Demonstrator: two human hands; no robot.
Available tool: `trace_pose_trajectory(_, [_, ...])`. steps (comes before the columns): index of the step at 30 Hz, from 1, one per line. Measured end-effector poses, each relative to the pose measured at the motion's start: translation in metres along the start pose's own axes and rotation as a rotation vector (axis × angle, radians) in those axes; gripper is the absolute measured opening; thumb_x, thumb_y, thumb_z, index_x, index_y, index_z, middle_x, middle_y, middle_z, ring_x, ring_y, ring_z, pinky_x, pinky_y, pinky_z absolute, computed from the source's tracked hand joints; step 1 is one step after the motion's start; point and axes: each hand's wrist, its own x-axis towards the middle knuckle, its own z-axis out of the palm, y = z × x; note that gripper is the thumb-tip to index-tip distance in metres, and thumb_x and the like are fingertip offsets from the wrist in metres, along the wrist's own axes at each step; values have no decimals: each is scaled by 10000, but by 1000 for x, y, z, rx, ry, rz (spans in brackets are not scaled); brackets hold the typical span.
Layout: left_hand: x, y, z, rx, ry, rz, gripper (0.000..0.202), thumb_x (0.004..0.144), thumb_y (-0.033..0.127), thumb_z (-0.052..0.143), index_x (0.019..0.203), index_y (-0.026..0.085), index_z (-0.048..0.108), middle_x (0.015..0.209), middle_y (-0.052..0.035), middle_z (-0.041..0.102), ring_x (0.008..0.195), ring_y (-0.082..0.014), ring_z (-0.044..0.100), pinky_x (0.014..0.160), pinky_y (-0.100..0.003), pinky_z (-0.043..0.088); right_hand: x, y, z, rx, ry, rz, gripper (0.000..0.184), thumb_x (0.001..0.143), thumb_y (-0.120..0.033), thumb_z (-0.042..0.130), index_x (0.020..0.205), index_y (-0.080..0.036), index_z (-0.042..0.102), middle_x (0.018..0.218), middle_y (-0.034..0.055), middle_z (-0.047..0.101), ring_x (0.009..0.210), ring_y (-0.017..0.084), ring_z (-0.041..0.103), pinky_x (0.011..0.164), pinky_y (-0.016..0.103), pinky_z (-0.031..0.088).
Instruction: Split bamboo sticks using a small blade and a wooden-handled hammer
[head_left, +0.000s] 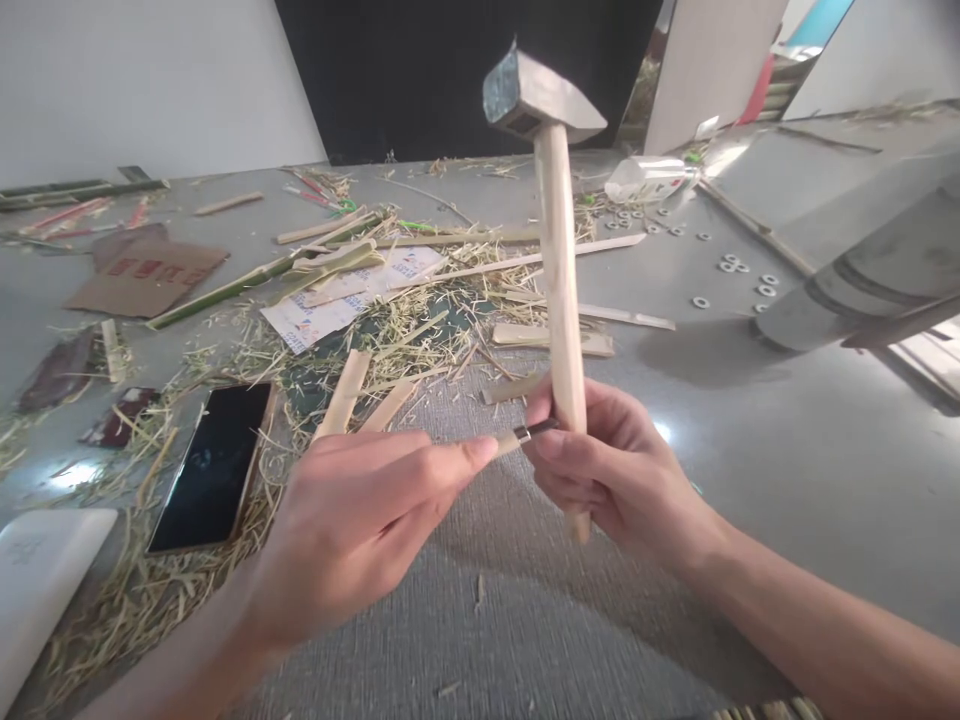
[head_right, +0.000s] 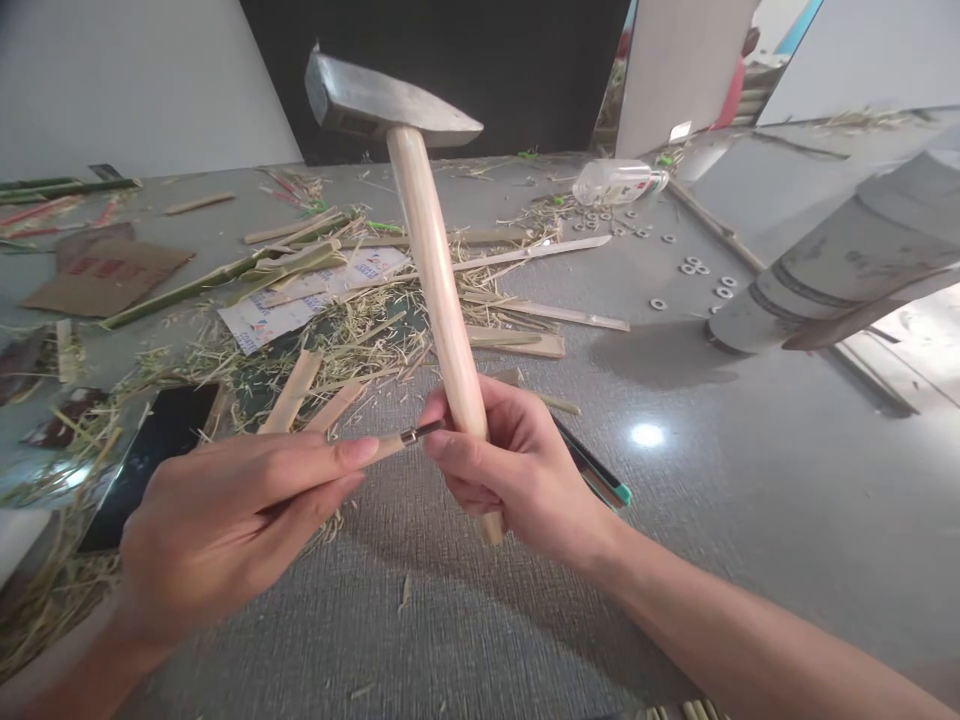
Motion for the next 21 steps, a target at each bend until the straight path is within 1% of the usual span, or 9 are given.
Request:
trace_pose_trajectory(2, [-1, -1, 1, 23, 23, 62, 342, 1011, 164, 583, 1291, 351, 643, 635, 78, 504, 505, -87, 447, 502, -235, 358, 0, 2, -1, 12, 4, 5, 174, 939, -298, 729, 970, -193, 594, 609, -89, 328, 473, 23, 215, 413, 142, 190])
trace_pose_trajectory(4, [-1, -3, 1, 32, 13, 97, 388, 1006, 146, 588, 1331, 356, 619, 632, 83, 457, 504, -91, 390, 507, -241, 337, -1, 4, -2, 20, 0, 0, 156, 949, -289, 721, 966, -193, 598, 602, -90, 327, 480, 24, 224, 422, 139, 201])
trace_pose_trajectory(6, [0, -3, 1, 46, -14, 109, 420, 1007, 136, 574, 1360, 361, 597, 639, 81, 461, 518, -96, 393, 519, -247, 339, -1, 6, -4, 30, -17, -5, 133, 955, -273, 718, 969, -197, 609, 599, -90, 332, 485, 23, 233, 428, 133, 215])
trace_pose_trajectory(8, [0, -3, 1, 78, -22, 123, 412, 1006, 131, 564, 1352, 353, 596, 636, 80, 488, 524, -97, 419, 521, -253, 344, -1, 8, -6, 36, -34, -11, 115, 950, -250, 723, 986, -203, 624, 608, -87, 352, 486, 20, 252, 430, 128, 234])
trace_pose_trajectory(12, [1, 0, 4, 153, 25, 154, 281, 1002, 138, 571, 1212, 319, 612, 613, 85, 543, 501, -92, 469, 506, -257, 367, -1, 11, -9, 19, -28, -42, 117, 930, -220, 740, 1002, -206, 649, 637, -77, 413, 487, 17, 313, 442, 127, 300])
trace_pose_trajectory(16, [1, 4, 6, 246, 91, 191, 163, 988, 141, 596, 1066, 283, 576, 613, 87, 595, 502, -98, 531, 513, -269, 412, -2, 13, -11, 14, -21, -53, 94, 932, -197, 728, 997, -205, 660, 649, -72, 432, 489, 15, 335, 445, 124, 320])
trace_pose_trajectory(19, [2, 5, 7, 274, 151, 197, 161, 961, 117, 626, 956, 261, 554, 619, 88, 635, 513, -99, 569, 510, -271, 418, -4, 15, -12, 15, -36, -63, 89, 938, -187, 717, 1004, -212, 663, 652, -71, 431, 487, 18, 338, 440, 130, 317])
trace_pose_trajectory(21, [4, 4, 7, 246, 159, 209, 204, 935, 73, 629, 898, 253, 539, 593, 96, 627, 500, -98, 561, 498, -266, 408, -4, 15, -12, 9, -52, -68, 92, 939, -192, 717, 1007, -218, 660, 650, -71, 422, 485, 19, 326, 436, 136, 301])
